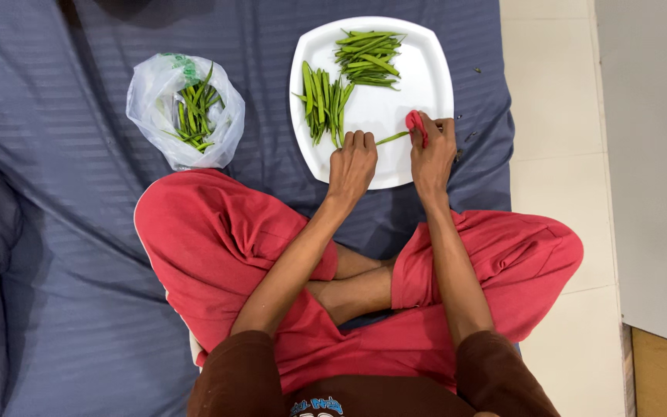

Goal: The person picks up green beans from a plastic bag, snaps off the ends by hand, and places the trimmed beans onto a white plastic plate.

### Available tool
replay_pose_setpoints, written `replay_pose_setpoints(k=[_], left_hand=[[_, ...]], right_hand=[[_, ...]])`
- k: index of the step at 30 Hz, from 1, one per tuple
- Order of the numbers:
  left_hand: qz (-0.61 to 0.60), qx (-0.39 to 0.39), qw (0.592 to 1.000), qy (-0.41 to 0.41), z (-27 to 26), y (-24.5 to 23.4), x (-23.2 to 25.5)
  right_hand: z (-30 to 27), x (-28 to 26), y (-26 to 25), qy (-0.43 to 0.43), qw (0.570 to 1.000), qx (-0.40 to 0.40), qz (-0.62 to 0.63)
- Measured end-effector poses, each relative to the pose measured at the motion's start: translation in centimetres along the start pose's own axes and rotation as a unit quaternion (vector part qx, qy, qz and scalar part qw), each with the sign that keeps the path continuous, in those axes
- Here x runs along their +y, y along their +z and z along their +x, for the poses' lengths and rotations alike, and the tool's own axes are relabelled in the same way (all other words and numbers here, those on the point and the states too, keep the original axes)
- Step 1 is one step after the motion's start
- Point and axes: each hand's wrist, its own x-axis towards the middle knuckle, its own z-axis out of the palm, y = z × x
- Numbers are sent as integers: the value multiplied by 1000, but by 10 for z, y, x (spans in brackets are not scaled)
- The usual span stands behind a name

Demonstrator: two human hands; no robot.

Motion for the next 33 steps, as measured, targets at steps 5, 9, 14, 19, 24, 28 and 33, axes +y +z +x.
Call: replay_pose_setpoints(k=[5, 9, 14, 19, 24, 28, 33], left_hand=[[-42, 3, 999, -2, -1, -5, -2], [-70, -19, 997, -21, -4, -4, -1], [-131, -21, 990, -54, -3, -6, -2], [-111, -23, 992, -56, -2, -5, 0], [-78, -26, 996, -39, -1, -5, 2], [-63, -40, 996, -44, -3, 2, 2], [-43, -69, 996, -32, -6, 11, -1]], right_hand=[[-5, 2, -2, -9, 999, 37, 25], [-21, -20, -9, -37, 991, -54, 116], [-24, -41, 0, -59, 992, -99, 41], [-16, -42, 3, -78, 994, -76, 16], [-6, -36, 1, -38, 997, -60, 28], [-7, -26, 2, -63, 997, -28, 18], [3, -3, -9, 15, 1000, 0, 3]])
